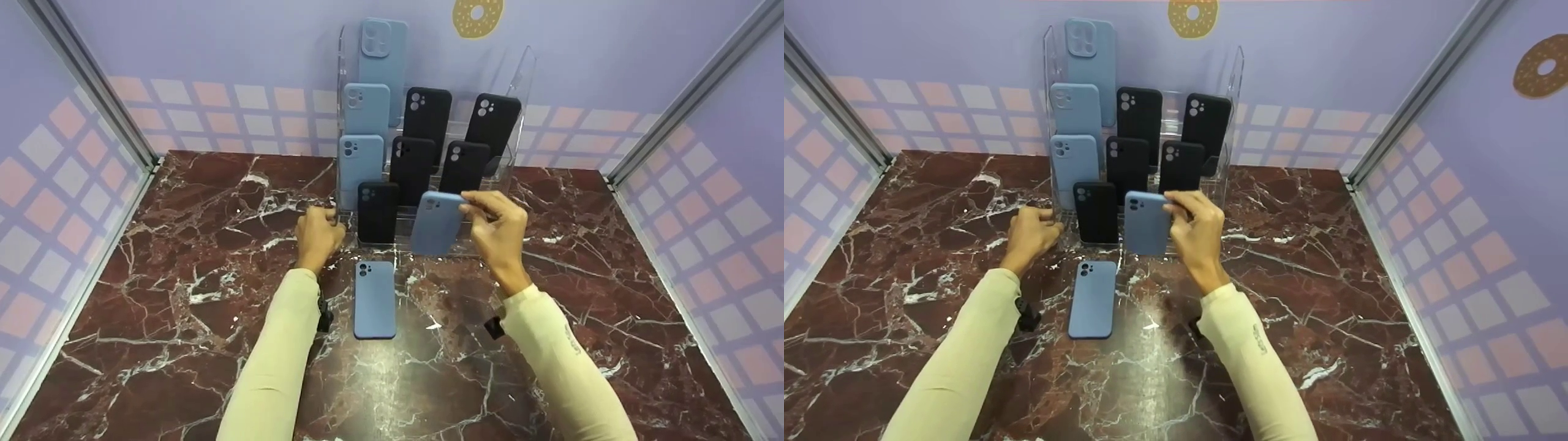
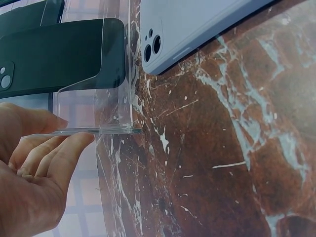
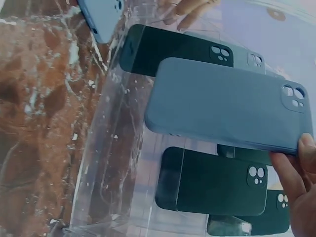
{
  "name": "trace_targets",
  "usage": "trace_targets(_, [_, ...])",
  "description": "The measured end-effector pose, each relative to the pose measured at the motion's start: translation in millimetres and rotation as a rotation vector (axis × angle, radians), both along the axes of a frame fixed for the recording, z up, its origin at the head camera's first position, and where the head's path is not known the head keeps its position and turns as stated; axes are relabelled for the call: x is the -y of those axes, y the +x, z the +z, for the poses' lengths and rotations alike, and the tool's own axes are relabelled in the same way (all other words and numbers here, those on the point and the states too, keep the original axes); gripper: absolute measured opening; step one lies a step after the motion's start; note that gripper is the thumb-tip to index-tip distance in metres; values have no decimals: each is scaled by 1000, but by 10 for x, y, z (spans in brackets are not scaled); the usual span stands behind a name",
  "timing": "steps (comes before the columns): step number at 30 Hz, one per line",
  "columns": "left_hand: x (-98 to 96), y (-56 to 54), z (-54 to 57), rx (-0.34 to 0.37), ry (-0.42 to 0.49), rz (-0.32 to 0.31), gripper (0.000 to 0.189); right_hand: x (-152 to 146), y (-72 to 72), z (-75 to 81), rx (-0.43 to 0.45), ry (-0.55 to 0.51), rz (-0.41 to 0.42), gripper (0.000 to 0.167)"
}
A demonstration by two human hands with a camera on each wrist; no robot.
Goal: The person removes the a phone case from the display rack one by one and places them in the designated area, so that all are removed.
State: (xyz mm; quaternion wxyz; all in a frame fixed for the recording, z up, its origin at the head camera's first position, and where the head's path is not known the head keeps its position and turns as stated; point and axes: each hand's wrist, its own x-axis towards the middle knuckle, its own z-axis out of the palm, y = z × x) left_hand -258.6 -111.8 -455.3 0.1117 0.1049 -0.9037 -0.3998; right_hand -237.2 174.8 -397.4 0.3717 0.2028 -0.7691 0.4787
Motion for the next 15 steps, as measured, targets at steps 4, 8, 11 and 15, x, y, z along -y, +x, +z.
trace_targets(4, [22,7,7,15,30,3,26,-15,76,-97,103,19,26,16])
trace_targets(8, [24,10,5,16,35,8,32,-22,121,-226,232,55,38,16])
trace_targets(11, [9,6,-5,1,19,8,29,-35,146,-319,312,95,46,15])
trace_targets(15, [-3,4,-8,-9,18,4,27,-39,169,-413,400,109,72,13])
